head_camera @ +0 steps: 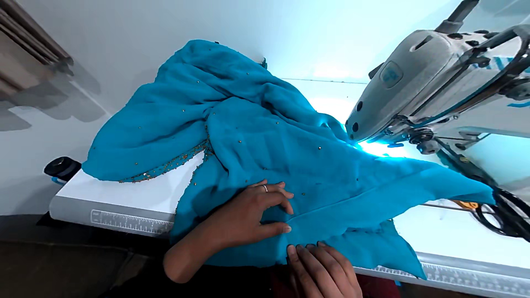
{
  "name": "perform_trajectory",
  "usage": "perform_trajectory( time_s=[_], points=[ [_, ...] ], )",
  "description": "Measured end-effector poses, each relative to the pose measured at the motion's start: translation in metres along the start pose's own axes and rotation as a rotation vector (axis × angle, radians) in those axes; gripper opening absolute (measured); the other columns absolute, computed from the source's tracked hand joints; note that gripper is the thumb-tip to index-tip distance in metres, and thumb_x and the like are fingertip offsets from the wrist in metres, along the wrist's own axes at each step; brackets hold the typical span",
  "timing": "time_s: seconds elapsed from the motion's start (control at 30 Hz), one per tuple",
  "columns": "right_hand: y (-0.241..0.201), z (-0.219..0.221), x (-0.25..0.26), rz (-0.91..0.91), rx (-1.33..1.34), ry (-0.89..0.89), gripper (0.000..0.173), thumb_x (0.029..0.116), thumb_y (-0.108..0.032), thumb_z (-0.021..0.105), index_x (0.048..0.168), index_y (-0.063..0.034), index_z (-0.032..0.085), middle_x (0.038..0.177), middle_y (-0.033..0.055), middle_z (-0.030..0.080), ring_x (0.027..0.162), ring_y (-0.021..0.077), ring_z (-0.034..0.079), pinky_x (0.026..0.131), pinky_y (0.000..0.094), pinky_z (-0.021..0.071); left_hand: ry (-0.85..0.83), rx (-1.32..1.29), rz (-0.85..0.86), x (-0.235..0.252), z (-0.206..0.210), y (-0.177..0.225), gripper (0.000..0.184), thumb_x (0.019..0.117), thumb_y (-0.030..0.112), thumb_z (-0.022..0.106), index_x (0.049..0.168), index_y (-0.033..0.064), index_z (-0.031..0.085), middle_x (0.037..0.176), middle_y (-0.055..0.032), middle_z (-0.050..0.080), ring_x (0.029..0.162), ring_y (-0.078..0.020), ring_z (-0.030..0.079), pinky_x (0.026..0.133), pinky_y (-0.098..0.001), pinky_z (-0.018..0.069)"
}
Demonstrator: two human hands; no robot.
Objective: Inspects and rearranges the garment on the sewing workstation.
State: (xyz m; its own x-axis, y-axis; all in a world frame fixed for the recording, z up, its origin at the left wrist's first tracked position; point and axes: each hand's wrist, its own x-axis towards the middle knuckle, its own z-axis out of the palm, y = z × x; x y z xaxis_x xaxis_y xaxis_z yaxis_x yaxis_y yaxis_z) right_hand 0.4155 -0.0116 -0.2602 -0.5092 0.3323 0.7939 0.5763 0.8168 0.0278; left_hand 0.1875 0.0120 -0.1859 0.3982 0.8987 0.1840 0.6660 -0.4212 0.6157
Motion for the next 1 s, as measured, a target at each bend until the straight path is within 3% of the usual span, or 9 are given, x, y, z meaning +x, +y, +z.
perform_trajectory(
  time_s=[0.27,0.37,0.47,0.53,0.67,0.77,0.83,0.9,1.0],
  points=[
    [0.004,0.003,-0.004,-0.021,0.013,0.020,0.020,0.1008,-0.020,0.056,0.109,-0.0126,0.072,0.104,0.0020,0.072,0.105,0.0204,0.061,0.106,0.0318,0.0390,-0.086,-0.029,-0.017,0.006,-0.005,-0.002,0.031,0.0982,0.040,0.063,0.117,0.0171,0.071,0.138,0.0031,0.063,0.145,-0.0151,0.043,0.121,-0.0460,0.0307],
    [0.005,0.005,-0.005,-0.030,0.015,0.037,0.019,0.1008,-0.020,0.056,0.109,-0.0135,0.072,0.105,0.0014,0.072,0.106,0.0198,0.061,0.107,0.0313,0.0387,-0.052,0.025,0.037,0.003,-0.003,0.000,0.030,0.1008,0.037,0.060,0.120,0.0166,0.068,0.138,0.0006,0.063,0.143,-0.0168,0.047,0.120,-0.0502,0.0313],
    [0.005,0.006,-0.005,-0.029,0.018,0.043,0.019,0.1009,-0.020,0.056,0.108,-0.0137,0.072,0.105,0.0014,0.072,0.105,0.0201,0.061,0.107,0.0314,0.0390,0.129,0.239,0.121,-0.008,0.003,0.009,0.024,0.1033,0.030,0.054,0.119,0.0192,0.067,0.135,-0.0013,0.065,0.136,-0.0198,0.055,0.114,-0.0478,0.0422],
    [0.005,0.006,-0.005,-0.024,0.017,0.039,0.018,0.1012,-0.021,0.056,0.108,-0.0141,0.072,0.105,0.0008,0.072,0.105,0.0196,0.061,0.107,0.0310,0.0393,0.273,0.438,0.219,-0.017,0.010,0.013,0.024,0.1039,0.018,0.049,0.116,0.0200,0.070,0.128,-0.0018,0.070,0.127,-0.0207,0.062,0.106,-0.0395,0.0500],
    [0.005,0.005,-0.006,-0.027,0.021,0.030,0.019,0.1015,-0.022,0.056,0.109,-0.0143,0.072,0.106,0.0004,0.072,0.106,0.0199,0.061,0.107,0.0311,0.0391,0.298,0.527,0.401,-0.037,0.021,0.017,0.028,0.1013,0.005,0.048,0.116,0.0130,0.071,0.114,-0.0020,0.073,0.102,-0.0184,0.067,0.090,-0.0292,0.0528],
    [0.006,0.005,-0.007,-0.025,0.019,0.032,0.019,0.1011,-0.022,0.057,0.110,-0.0143,0.071,0.106,-0.0002,0.072,0.106,0.0194,0.061,0.108,0.0313,0.0388,0.238,0.587,0.400,-0.048,0.027,0.013,0.034,0.1045,0.014,0.043,0.129,0.0115,0.067,0.129,-0.0027,0.070,0.114,-0.0186,0.066,0.097,-0.0313,0.0510],
    [0.006,0.006,-0.008,-0.020,0.036,0.041,0.019,0.1010,-0.022,0.057,0.110,-0.0143,0.072,0.105,-0.0002,0.072,0.106,0.0187,0.062,0.107,0.0310,0.0392,0.213,0.621,0.376,-0.053,0.029,0.012,0.040,0.1075,0.030,0.041,0.135,0.0128,0.064,0.136,-0.0025,0.068,0.125,-0.0186,0.062,0.103,-0.0328,0.0480],
    [0.006,0.004,-0.005,0.029,0.125,0.043,0.018,0.1014,-0.022,0.056,0.108,-0.0152,0.072,0.105,-0.0006,0.073,0.107,0.0166,0.062,0.106,0.0294,0.0392,0.237,0.678,0.358,-0.053,0.032,0.012,0.050,0.1065,0.047,0.042,0.135,0.0130,0.064,0.136,-0.0028,0.068,0.125,-0.0182,0.062,0.103,-0.0336,0.0475],
    [0.016,-0.017,0.005,0.195,0.279,0.066,0.016,0.1026,-0.023,0.053,0.107,-0.0172,0.067,0.103,-0.0024,0.070,0.105,0.0113,0.062,0.100,0.0269,0.0432,0.326,0.707,0.326,-0.047,0.037,0.010,0.050,0.1061,0.050,0.043,0.128,0.0121,0.068,0.128,-0.0029,0.071,0.118,-0.0180,0.065,0.099,-0.0332,0.0486]
  ],
)
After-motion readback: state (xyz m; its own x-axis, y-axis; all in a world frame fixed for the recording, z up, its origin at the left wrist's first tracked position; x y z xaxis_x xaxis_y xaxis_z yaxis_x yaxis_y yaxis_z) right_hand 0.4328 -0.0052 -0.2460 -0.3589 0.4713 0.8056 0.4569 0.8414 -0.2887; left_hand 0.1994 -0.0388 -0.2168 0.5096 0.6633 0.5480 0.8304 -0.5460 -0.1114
